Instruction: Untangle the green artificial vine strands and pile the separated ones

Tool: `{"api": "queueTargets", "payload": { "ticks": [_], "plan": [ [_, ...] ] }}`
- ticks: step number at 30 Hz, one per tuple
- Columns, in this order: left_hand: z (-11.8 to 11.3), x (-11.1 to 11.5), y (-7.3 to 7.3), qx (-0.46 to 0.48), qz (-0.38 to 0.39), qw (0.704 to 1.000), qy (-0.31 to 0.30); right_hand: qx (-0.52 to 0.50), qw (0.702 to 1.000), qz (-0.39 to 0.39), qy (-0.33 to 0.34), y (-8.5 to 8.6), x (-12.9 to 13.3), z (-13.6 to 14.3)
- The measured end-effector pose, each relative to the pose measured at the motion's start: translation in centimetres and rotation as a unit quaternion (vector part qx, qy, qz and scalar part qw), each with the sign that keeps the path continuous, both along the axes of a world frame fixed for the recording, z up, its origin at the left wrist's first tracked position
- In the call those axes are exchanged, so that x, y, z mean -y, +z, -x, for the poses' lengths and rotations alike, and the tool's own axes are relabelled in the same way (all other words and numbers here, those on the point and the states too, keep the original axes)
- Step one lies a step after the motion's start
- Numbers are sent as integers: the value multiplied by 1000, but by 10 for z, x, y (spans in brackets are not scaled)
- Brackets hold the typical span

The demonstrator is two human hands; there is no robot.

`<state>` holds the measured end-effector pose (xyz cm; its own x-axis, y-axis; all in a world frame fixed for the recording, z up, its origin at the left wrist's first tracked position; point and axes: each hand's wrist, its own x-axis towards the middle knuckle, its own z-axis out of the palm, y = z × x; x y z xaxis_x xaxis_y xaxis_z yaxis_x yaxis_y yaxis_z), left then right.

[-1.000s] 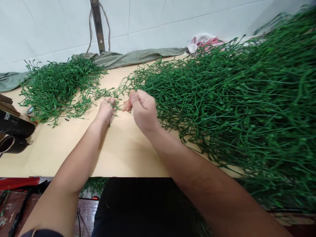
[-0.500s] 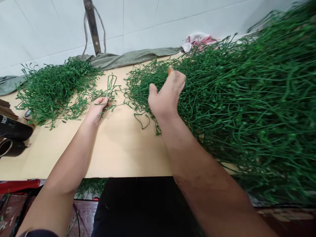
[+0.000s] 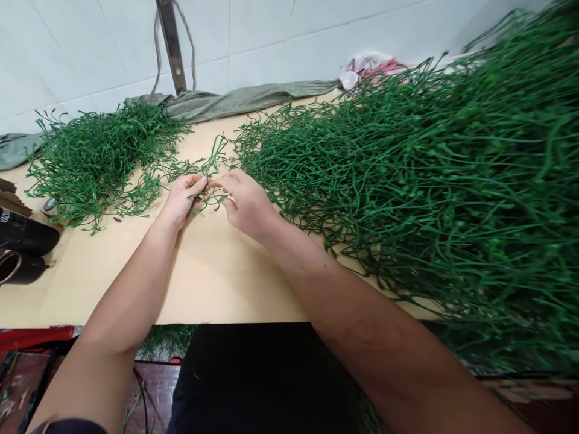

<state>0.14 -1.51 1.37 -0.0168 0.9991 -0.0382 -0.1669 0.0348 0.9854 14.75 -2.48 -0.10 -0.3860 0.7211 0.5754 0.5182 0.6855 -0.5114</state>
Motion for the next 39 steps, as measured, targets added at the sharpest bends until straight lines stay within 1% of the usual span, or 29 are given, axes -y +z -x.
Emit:
{"api": "queueTargets", "payload": {
  "ticks": [3,6,11,16,18,19,21,23,24,26,28,30,32,34,35,36,37,39],
  "plan": [
    [-1,0,-2,12,-4,1000,0,-7,1000,-16,3,1,1,1],
    [-2,-1,-5,4,-11,1000,-2,-31,999,-23,-12,4,4,3],
    [1,-5,-9,-15,-7,1000,15,-75,997,-8,-4,10,6,3],
    [-5,-2,-3,-13,6,999,33,-104,995,1,-1,10,1,0],
    [-7,-2,-1,-20,13,999,39,-108,994,0,5,13,5,-1],
    [-7,-3,-1,-24,13,998,51,-110,994,2,11,16,9,-1],
    [-4,-7,-1,-14,12,995,97,-131,991,13,24,24,22,0],
    [3,-12,-1,16,15,988,153,-175,984,27,29,33,35,3],
    [8,-14,-1,31,19,985,170,-197,980,31,27,36,39,4],
    [15,-14,0,41,25,986,162,-224,974,30,11,38,38,3],
    [19,-12,1,31,27,990,133,-232,972,20,-32,34,25,-6],
    [18,-10,2,25,28,993,112,-226,968,-5,-107,26,2,-25],
    [14,-7,3,28,31,994,104,-201,959,-48,-195,18,-19,-48],
    [10,-6,4,32,33,994,96,-154,950,-77,-262,12,-32,-65],
    [8,-5,5,34,34,995,93,-130,947,-82,-281,11,-34,-68],
    [7,-5,5,38,34,995,88,-108,948,-81,-289,10,-33,-67],
    [6,-5,4,43,33,995,82,-86,952,-75,-283,11,-29,-62],
    [4,-6,3,56,24,996,67,-48,970,-50,-232,11,-17,-41]
  ]
}}
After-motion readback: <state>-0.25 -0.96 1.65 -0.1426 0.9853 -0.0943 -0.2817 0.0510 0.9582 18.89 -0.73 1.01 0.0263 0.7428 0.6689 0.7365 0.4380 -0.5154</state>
